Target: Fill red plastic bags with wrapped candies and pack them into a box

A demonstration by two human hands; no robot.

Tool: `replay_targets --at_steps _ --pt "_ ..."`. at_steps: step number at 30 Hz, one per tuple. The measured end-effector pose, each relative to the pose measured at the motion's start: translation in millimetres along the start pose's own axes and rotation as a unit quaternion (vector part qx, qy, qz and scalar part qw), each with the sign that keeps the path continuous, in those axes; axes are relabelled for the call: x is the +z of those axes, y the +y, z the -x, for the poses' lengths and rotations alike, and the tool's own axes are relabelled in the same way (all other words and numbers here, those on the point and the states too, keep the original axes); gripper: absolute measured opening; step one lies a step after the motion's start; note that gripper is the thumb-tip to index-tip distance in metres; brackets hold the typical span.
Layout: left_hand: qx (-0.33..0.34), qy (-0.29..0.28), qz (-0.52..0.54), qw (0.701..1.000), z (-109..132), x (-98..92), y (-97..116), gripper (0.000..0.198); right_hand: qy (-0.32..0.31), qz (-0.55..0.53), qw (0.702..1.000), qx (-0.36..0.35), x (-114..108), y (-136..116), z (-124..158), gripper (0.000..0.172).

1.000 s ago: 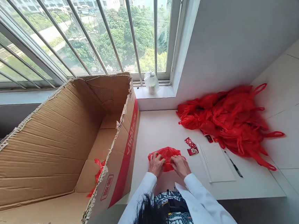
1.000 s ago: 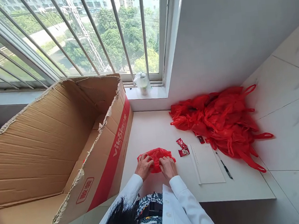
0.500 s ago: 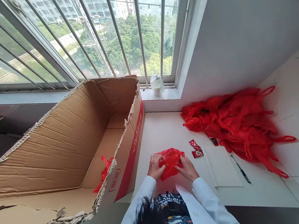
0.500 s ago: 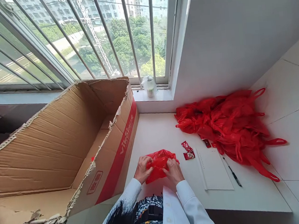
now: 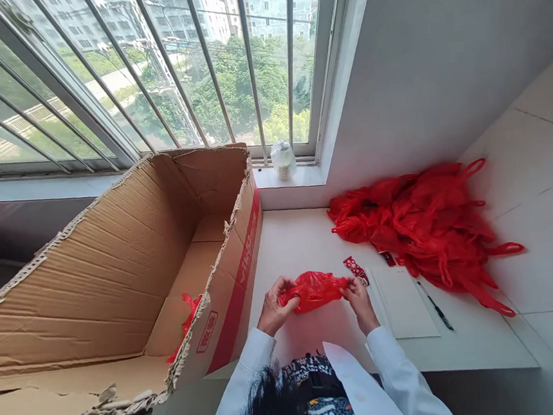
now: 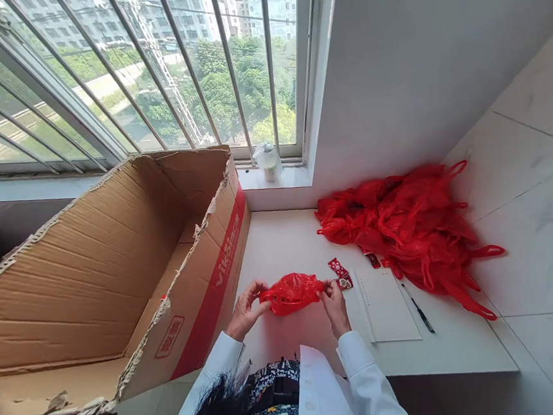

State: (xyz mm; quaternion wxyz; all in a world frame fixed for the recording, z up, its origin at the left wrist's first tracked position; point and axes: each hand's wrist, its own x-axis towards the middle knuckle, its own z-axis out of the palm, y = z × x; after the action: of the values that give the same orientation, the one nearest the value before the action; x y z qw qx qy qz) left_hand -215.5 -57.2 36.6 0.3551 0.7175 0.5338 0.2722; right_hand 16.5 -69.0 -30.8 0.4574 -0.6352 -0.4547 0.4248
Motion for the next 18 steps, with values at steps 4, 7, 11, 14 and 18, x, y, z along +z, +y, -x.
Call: replay_targets --at_steps 4,7,11,14,18 --pt "0.023 -0.021 -0.089 0.996 4.0 -22.1 10.5 0.022 0.027 -0.032 0.999 0.035 -8.8 -6.1 6.9 0.031" --pt "0.04 -0.021 -0.147 0.988 12.1 -31.3 13.3 0.019 0.06 -0.04 0.996 0.058 -11.4 -7.2 13.3 0.027" --pt "0.052 -0.01 -0.175 0.983 28.9 -28.8 19.1 0.013 0.128 -0.073 0.986 0.076 -12.9 -6.0 13.6 0.033" --pt "0.044 0.0 -0.173 0.984 41.4 -20.9 23.1 0.023 0.14 -0.098 0.983 0.064 -15.9 -10.6 8.3 0.035" --pt "0.019 0.021 -0.143 0.989 53.9 -11.3 21.3 0.02 0.1 -0.105 0.989 0.039 -19.9 -21.2 2.7 0.035"
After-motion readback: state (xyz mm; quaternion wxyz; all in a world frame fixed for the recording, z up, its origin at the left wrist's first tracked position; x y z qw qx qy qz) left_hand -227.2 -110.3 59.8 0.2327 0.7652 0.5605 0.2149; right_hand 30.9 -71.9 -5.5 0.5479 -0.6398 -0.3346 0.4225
